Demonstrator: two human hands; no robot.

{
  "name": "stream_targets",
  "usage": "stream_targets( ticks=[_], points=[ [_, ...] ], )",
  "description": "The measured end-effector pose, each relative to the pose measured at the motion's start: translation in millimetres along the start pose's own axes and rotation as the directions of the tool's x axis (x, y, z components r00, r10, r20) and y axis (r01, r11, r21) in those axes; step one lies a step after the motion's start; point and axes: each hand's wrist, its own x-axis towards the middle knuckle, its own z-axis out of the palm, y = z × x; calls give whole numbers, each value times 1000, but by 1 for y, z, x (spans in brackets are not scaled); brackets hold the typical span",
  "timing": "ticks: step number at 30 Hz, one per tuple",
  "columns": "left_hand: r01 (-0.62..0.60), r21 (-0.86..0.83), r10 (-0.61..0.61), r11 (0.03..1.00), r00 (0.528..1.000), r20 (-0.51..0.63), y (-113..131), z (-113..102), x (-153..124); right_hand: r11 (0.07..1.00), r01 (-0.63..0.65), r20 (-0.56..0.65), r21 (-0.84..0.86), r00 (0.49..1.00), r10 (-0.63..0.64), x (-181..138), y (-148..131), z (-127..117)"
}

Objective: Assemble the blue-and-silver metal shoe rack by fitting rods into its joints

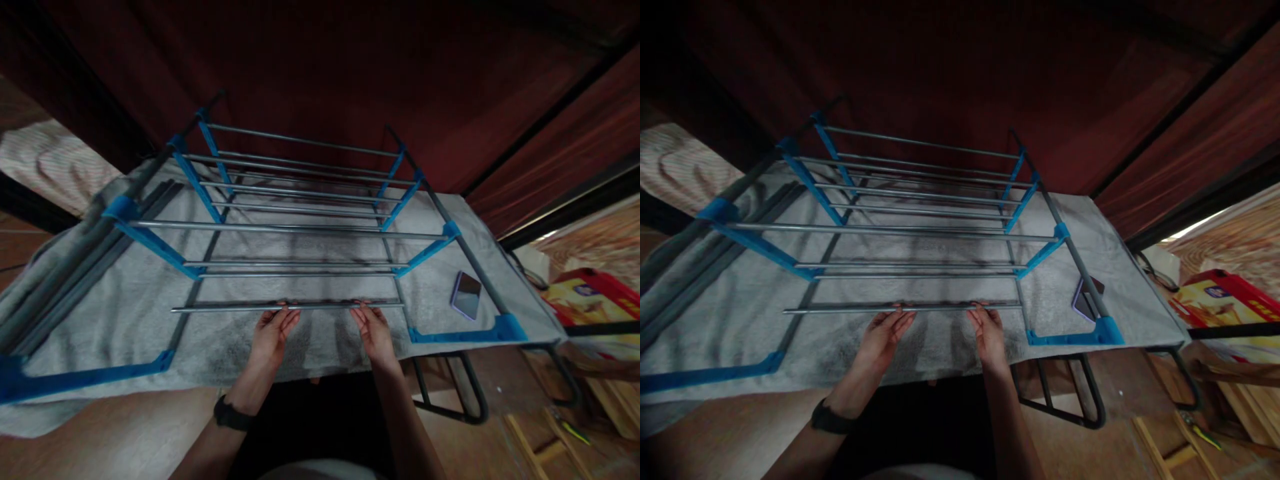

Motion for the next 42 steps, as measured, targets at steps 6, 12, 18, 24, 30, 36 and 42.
stream_targets(
  ticks=[6,12,18,24,30,36,42],
  points=[
    [5,21,-5,1000,1000,3,-2,3,2,1000,-20,-14,10,1000,20,-5,10,9],
    [13,22,-13,1000,1000,-25,-5,6,2,1000,-3,-16,21,1000,3,-6,14,15],
    [5,21,-4,1000,1000,-23,-5,5,2,997,-24,-23,74,999,25,-8,12,18],
    [15,22,-14,1000,1000,-11,-7,4,4,997,-38,-16,66,999,39,-10,9,18],
    [45,22,-45,999,999,7,-10,10,0,998,-39,-4,53,999,39,-14,14,24],
    [58,31,-61,998,995,76,-18,11,-3,997,-56,19,56,998,55,-23,19,32],
    [90,22,-92,996,993,78,-23,11,-4,995,-84,24,61,996,83,-27,22,32]
  ],
)
